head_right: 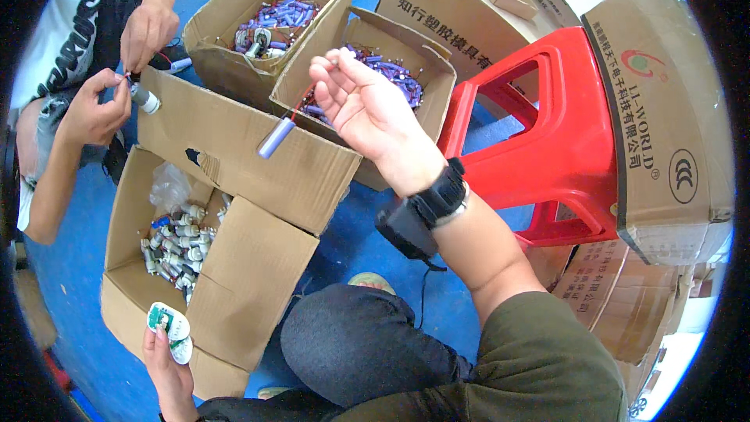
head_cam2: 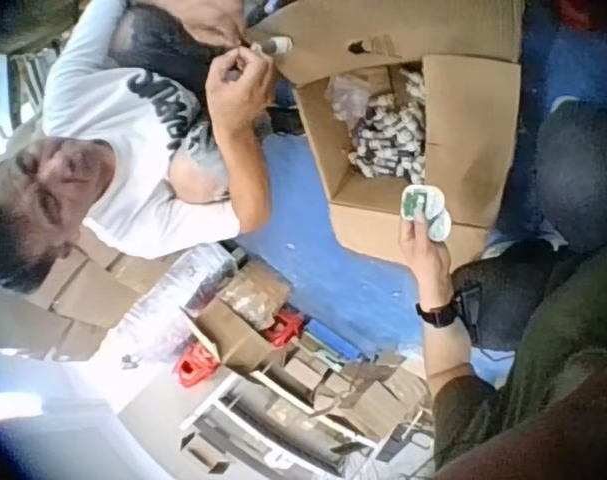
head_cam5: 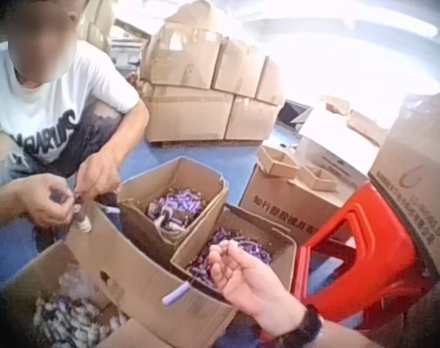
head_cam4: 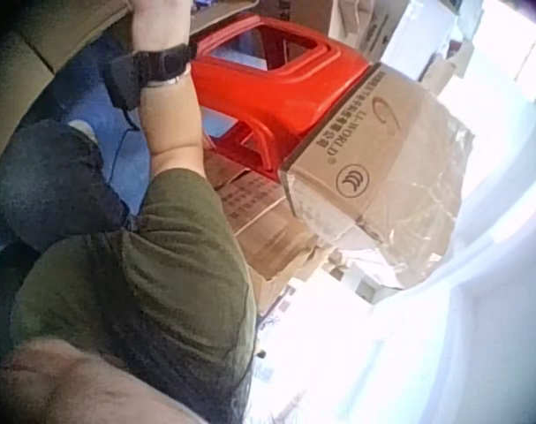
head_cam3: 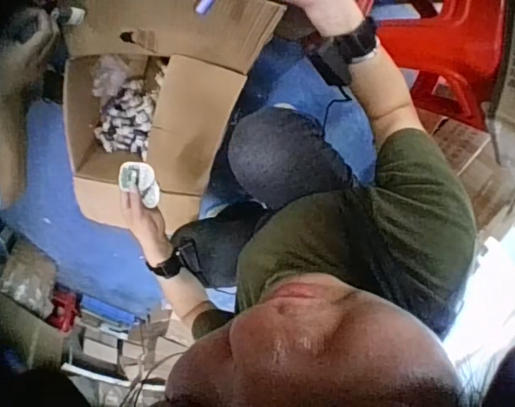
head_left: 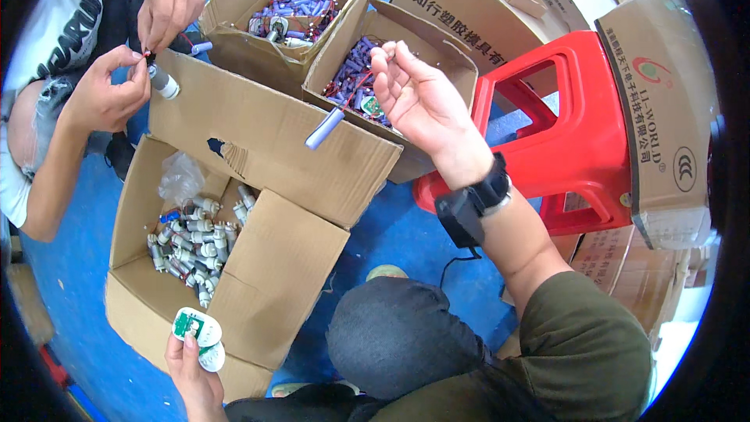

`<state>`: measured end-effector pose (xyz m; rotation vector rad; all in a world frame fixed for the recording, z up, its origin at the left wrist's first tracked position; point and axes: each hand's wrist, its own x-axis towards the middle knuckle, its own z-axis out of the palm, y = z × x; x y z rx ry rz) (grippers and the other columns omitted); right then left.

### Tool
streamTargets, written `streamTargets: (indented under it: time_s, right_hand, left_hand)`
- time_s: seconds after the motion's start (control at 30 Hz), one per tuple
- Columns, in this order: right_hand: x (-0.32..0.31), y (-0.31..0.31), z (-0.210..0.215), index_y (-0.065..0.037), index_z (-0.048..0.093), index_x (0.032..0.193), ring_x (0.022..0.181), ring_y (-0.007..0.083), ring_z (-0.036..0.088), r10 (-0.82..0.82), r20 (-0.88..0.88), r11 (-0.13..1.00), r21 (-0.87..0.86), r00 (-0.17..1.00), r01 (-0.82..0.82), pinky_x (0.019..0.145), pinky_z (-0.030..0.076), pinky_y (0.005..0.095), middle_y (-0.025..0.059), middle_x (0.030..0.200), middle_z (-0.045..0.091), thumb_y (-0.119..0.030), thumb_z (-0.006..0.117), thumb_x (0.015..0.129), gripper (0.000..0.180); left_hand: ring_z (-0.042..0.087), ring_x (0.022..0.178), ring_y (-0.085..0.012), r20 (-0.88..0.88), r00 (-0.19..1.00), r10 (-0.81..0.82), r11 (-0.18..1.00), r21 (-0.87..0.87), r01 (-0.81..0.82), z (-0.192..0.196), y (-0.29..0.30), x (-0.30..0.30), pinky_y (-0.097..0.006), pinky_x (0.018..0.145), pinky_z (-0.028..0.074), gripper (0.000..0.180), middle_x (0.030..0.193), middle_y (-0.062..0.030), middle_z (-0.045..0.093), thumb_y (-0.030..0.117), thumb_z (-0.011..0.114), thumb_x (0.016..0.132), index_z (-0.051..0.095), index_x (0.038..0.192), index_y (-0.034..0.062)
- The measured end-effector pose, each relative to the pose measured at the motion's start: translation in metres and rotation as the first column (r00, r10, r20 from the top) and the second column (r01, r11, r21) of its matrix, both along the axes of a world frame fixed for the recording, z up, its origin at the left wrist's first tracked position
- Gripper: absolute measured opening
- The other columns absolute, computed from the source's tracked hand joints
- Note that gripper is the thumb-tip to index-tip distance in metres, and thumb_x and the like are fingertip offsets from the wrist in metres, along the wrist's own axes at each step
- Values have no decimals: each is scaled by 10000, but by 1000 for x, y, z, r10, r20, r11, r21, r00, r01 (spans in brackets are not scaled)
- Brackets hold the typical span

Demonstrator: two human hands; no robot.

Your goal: Sorting electronic motors and circuit boards from large cardboard boxes into smaller batches while working on a factory floor.

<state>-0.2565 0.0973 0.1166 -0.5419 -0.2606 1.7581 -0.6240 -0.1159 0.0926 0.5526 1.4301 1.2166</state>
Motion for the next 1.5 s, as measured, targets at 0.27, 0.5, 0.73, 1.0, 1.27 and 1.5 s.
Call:
streamTargets:
  time_s: [0.27,0.5,0.73,1.0,1.27,1.5]
  right_hand:
    - [23,16,-64,-21,547,826,813,198,590,-250,124,949,-166,960,269,709,502,294,89,823,595,-149,538,842,130]
    - [-10,-24,5,12,593,920,597,82,532,-43,789,958,207,613,-199,524,417,178,36,724,597,-141,610,792,200]
    - [-118,-58,32,-14,642,771,579,72,515,-464,814,350,531,349,-771,509,397,220,53,625,572,-91,637,750,80]
    - [-197,-75,30,7,603,766,550,94,528,129,963,489,145,236,-860,502,410,244,58,602,544,-126,586,790,136]
    - [-211,-75,23,25,605,828,560,47,474,286,937,318,103,199,-943,487,378,179,7,718,548,-104,611,795,133]
    - [-193,-54,34,-7,642,802,537,20,457,258,924,454,143,284,-879,474,370,173,-22,589,537,-150,609,796,147]
  left_hand:
    - [576,845,-130,43,999,-11,1000,-25,12,5,4,1,-251,709,473,298,972,-55,586,159,516,859,486,1112,4]
    - [566,845,-167,260,958,121,993,-47,-112,-4,12,13,-317,665,475,335,1021,-53,569,309,418,892,459,1144,92]
    - [560,826,-180,376,925,64,996,26,-80,18,21,18,-317,695,460,338,993,-60,572,333,429,887,461,1122,94]
    - [577,782,-177,405,913,53,998,11,-63,26,18,13,-312,678,474,335,967,-48,578,344,431,889,470,1108,94]
    - [576,768,-162,452,889,76,997,-19,-76,20,14,14,-289,669,484,364,920,-39,575,380,419,889,485,1091,84]
    - [512,874,-137,-524,736,-428,883,-70,463,-36,-17,-5,-244,762,419,277,907,-46,510,-23,563,759,490,1024,8]
